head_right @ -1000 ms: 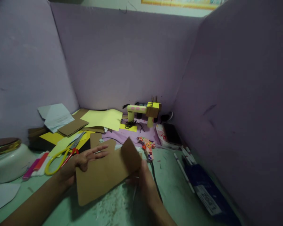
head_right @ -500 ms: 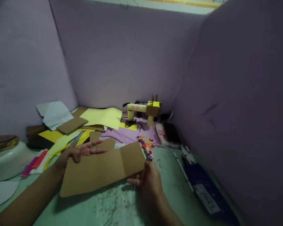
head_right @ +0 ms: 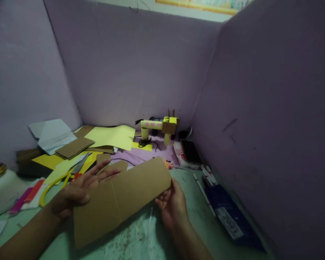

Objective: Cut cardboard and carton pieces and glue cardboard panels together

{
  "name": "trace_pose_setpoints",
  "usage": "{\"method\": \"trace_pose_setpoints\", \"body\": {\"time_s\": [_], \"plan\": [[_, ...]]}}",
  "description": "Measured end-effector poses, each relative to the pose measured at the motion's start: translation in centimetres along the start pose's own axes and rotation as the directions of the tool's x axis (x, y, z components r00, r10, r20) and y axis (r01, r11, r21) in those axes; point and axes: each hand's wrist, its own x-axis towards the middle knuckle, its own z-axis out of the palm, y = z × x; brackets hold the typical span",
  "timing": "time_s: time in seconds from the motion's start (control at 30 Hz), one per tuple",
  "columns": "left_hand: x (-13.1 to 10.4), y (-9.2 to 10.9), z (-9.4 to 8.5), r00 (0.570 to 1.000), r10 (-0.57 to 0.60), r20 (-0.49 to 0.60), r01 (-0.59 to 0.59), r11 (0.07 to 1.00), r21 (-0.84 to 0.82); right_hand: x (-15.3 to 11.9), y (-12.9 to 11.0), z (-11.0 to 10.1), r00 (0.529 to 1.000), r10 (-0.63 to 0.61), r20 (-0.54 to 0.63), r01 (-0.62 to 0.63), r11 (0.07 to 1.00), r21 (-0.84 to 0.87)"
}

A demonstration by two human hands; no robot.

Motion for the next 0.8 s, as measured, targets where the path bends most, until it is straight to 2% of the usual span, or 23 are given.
{"method": "trace_pose_setpoints", "body": {"time_s": [0.07, 0.17, 0.23, 0.33, 0.47, 0.57, 0.8], "plan": [[0.0, -0.2, 0.1, 0.999, -0.035, 0.011, 0.035, 0.999, 0.025, 0.0, -0.2, 0.1, 1.000, -0.023, -0.004, 0.023, 1.000, 0.000], [-0.1, -0.4, 0.4, 0.988, -0.157, 0.006, 0.155, 0.983, 0.096, -0.2, -0.6, 0.2, 0.990, -0.141, 0.026, 0.142, 0.989, -0.040], [-0.3, -0.7, 0.5, 0.963, -0.269, 0.007, 0.264, 0.952, 0.153, -0.3, -0.7, 0.2, 0.978, -0.203, 0.055, 0.206, 0.976, -0.070], [-0.6, -1.2, 0.6, 0.923, -0.384, 0.034, 0.367, 0.902, 0.227, -0.4, -0.5, 0.1, 0.980, -0.183, 0.077, 0.192, 0.971, -0.139], [-0.4, -1.8, 0.9, 0.915, -0.402, 0.041, 0.364, 0.864, 0.347, -0.2, 0.3, 0.3, 0.982, -0.109, 0.156, 0.145, 0.960, -0.239], [0.1, -2.2, 1.8, 0.920, -0.381, 0.094, 0.326, 0.876, 0.356, 0.0, 0.8, 0.4, 0.984, -0.065, 0.169, 0.108, 0.960, -0.259], [0.7, -4.1, 3.7, 0.911, -0.395, 0.121, 0.324, 0.865, 0.384, 0.6, 1.1, -0.3, 0.973, -0.131, 0.192, 0.188, 0.928, -0.321]]}}
